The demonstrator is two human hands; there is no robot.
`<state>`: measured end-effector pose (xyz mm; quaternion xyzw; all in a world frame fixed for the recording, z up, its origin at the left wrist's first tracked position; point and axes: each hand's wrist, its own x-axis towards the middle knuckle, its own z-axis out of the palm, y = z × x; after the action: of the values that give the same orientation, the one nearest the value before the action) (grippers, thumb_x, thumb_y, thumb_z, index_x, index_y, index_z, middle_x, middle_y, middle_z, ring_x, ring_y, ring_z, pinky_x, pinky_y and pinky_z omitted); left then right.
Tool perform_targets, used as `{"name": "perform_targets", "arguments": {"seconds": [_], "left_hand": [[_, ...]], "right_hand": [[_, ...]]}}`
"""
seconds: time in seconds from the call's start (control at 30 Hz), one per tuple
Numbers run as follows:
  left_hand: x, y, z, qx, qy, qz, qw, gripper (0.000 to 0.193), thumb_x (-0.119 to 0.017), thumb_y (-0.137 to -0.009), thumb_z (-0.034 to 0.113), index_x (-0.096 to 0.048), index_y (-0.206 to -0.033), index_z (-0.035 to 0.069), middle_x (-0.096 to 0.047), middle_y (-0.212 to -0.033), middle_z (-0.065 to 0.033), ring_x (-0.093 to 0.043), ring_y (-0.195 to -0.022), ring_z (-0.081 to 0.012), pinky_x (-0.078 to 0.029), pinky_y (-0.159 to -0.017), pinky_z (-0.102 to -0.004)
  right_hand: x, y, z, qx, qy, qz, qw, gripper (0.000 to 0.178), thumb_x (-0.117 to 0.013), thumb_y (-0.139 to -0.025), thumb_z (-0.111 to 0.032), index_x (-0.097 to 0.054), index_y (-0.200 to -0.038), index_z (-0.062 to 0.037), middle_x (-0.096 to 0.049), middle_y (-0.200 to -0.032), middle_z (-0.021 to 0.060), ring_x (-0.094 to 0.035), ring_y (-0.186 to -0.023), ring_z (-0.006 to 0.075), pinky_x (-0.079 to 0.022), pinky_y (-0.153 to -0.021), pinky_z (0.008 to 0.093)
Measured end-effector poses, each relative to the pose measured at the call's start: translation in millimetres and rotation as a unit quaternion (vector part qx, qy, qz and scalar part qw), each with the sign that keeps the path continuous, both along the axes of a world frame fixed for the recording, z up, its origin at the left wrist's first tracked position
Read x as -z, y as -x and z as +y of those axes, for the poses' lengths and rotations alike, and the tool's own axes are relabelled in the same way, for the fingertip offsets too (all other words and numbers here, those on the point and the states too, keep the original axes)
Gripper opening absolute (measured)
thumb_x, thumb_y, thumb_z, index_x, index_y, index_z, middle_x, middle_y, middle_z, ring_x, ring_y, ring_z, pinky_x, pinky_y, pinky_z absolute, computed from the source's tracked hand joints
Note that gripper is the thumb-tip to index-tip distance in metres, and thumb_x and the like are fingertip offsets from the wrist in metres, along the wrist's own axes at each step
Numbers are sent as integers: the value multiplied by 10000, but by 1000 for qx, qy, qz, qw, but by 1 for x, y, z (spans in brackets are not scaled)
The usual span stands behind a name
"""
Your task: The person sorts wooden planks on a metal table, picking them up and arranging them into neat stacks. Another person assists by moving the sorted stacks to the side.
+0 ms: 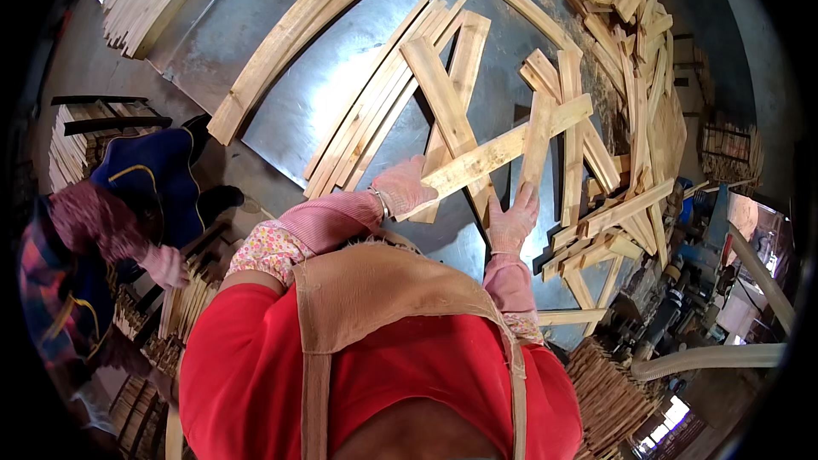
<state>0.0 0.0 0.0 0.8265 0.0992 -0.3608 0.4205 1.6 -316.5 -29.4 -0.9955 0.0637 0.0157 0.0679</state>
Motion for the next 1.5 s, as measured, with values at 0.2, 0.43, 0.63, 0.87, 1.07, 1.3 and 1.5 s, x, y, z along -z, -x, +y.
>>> {"name": "perform_targets", "arguments": {"seconds": [0.2, 0.43, 0.63, 0.87, 1.07, 1.3, 1.5], "left_hand": [[-45, -11, 24, 29, 63, -36, 997, 638, -715, -930, 501, -716, -1380, 49, -760, -1239, -236, -729, -1177, -387, -555, -1013, -463], [-89, 18, 114, -72, -3, -170, 983, 543, -706, -964, 463, -736, -1236, -6, -777, -1110, -258, -761, -1037, -405, -585, -935, -480], [-62, 47, 211, -248, 46, -130, 959, 612, -796, -945, 365, -686, -1375, -56, -797, -1180, -200, -764, -1048, -252, -569, -988, -363], [-32, 84, 255, -287, 9, -128, 949, 560, -704, -988, 387, -717, -1324, -60, -783, -1183, -241, -758, -1089, -285, -551, -993, -404], [1, 84, 273, -312, 80, -141, 936, 659, -661, -1054, 420, -636, -1437, -115, -753, -1348, -218, -692, -1262, -267, -496, -1124, -371], [7, 56, 262, -220, -52, -171, 959, 609, -609, -1065, 482, -684, -1404, -18, -736, -1292, -290, -714, -1214, -398, -528, -1079, -443], [30, 63, 215, -113, -127, -170, 971, 522, -511, -1104, 521, -667, -1131, 24, -724, -984, -255, -729, -965, -445, -573, -858, -558]], "right_hand": [[-11, -24, -21, 183, -67, 49, 980, 1001, -847, -892, -377, -340, -1699, -71, -609, -1511, 294, -637, -1334, 480, -496, -1167, 483], [-48, -43, 24, 132, -305, -8, 943, 1005, -841, -903, -398, -344, -1710, -66, -582, -1582, 266, -609, -1407, 436, -464, -1178, 455], [-6, -1, 80, -49, 1, 92, 995, 1099, -865, -813, -492, -348, -1689, -79, -625, -1470, 284, -615, -1355, 472, -476, -1152, 544], [-9, -26, 68, -2, -55, 124, 991, 1074, -867, -802, -388, -343, -1691, -90, -647, -1446, 280, -650, -1306, 478, -531, -1112, 505], [0, -84, 50, 45, -466, 157, 870, 849, -806, -972, -268, -371, -1678, -81, -674, -1330, 187, -718, -1135, 341, -600, -978, 428], [-2, -116, 165, 104, -700, 96, 700, 552, -760, -998, -192, -501, -1461, -39, -669, -943, 125, -700, -722, 244, -635, -649, 392], [39, -132, 197, 113, -492, 48, 862, 749, -794, -959, -269, -467, -1548, 58, -704, -1153, 175, -710, -859, 267, -602, -740, 386]]}}
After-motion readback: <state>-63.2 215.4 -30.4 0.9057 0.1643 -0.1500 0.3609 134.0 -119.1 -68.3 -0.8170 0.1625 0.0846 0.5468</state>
